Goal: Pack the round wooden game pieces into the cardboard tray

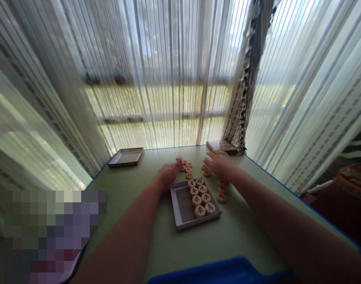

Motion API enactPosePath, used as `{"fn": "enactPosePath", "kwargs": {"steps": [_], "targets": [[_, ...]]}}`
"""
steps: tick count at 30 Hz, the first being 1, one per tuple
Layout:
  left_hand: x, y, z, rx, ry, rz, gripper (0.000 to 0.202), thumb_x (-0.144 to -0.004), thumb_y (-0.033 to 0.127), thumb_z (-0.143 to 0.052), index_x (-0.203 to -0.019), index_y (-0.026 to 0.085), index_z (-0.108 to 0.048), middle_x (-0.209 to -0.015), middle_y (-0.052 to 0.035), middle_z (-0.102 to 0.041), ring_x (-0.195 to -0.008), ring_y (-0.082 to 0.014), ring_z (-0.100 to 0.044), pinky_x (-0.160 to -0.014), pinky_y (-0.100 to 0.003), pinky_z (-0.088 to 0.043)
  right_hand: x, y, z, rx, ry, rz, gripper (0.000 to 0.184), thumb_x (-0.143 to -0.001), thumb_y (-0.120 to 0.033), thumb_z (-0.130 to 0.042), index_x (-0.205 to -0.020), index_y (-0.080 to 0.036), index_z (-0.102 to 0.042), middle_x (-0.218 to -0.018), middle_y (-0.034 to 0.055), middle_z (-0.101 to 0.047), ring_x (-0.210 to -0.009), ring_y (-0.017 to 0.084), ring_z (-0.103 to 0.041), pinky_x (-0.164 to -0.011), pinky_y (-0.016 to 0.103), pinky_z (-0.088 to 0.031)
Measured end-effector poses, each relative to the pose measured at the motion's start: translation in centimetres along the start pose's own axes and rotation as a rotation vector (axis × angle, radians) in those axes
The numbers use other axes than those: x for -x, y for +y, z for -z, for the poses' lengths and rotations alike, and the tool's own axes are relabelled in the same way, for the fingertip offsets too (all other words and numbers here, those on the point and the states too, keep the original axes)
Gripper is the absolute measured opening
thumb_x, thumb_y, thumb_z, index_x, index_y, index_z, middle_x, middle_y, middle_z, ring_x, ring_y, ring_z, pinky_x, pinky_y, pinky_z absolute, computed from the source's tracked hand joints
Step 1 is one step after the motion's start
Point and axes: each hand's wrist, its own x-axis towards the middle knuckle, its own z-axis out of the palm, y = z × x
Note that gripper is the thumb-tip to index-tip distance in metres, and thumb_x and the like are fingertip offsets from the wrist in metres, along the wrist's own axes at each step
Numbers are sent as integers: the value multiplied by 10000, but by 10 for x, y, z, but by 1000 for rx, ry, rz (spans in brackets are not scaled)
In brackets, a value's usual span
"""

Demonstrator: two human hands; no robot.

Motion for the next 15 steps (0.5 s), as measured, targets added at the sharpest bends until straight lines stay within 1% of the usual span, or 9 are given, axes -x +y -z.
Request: {"fn": "enactPosePath", "kwargs": {"steps": [2, 4, 6, 8, 10, 13, 15], "targets": [[0, 0, 0, 39, 12, -5, 571, -884, 474, -162, -1050, 201, -635, -1137, -40, -609, -1130, -189, -493, -978, -314, -352, -2, -2, -9, -37, -3, 78, 518, -873, -400, -284, -1258, -94, -445, -1300, 166, -442, -1240, 232, -352, -1028, 364, -230], [-1, -2, 0, 30, 17, -5, 563, -890, 458, -158, -1065, 196, -625, -1134, -37, -611, -1122, -180, -499, -988, -314, -341, 0, -4, -15, -89, -24, 118, 519, -877, -406, -278, -1258, -100, -450, -1291, 139, -463, -1222, 214, -379, -1027, 327, -243], [-2, -4, -2, -7, 22, -21, 556, -896, 433, -155, -1068, 181, -619, -1136, -44, -609, -1117, -174, -503, -1001, -312, -326, 3, -4, -17, -142, -18, 148, 497, -879, -389, -281, -1237, -108, -479, -1267, 119, -493, -1180, 204, -426, -1001, 299, -284], [-4, -6, -3, -34, 38, -70, 557, -900, 408, -144, -1069, 165, -616, -1169, -55, -587, -1130, -166, -491, -1012, -300, -311, 6, -6, -14, -175, 10, 175, 454, -870, -363, -318, -1194, -122, -525, -1230, 100, -530, -1130, 189, -467, -968, 267, -317], [-6, -6, -5, -39, 43, -107, 566, -900, 402, -134, -1053, 164, -625, -1177, -55, -582, -1134, -160, -488, -1016, -290, -306, 9, -8, -10, -180, 63, 181, 411, -857, -340, -359, -1161, -146, -557, -1195, 81, -558, -1099, 179, -482, -951, 255, -322], [-7, -7, -6, -29, 9, -57, 588, -895, 427, -129, -981, 184, -658, -1086, -38, -636, -1094, -160, -520, -1001, -288, -325, 13, -11, -3, -160, 125, 150, 357, -860, -317, -369, -1090, -179, -605, -1112, 64, -605, -1055, 177, -495, -938, 270, -304], [-6, -8, -6, -24, -2, -31, 575, -891, 428, -148, -958, 187, -666, -1060, -35, -649, -1087, -160, -525, -997, -282, -328, 16, -12, 0, -146, 126, 135, 358, -879, -320, -335, -1019, -187, -637, -1027, 67, -634, -987, 172, -521, -910, 287, -306]]}}
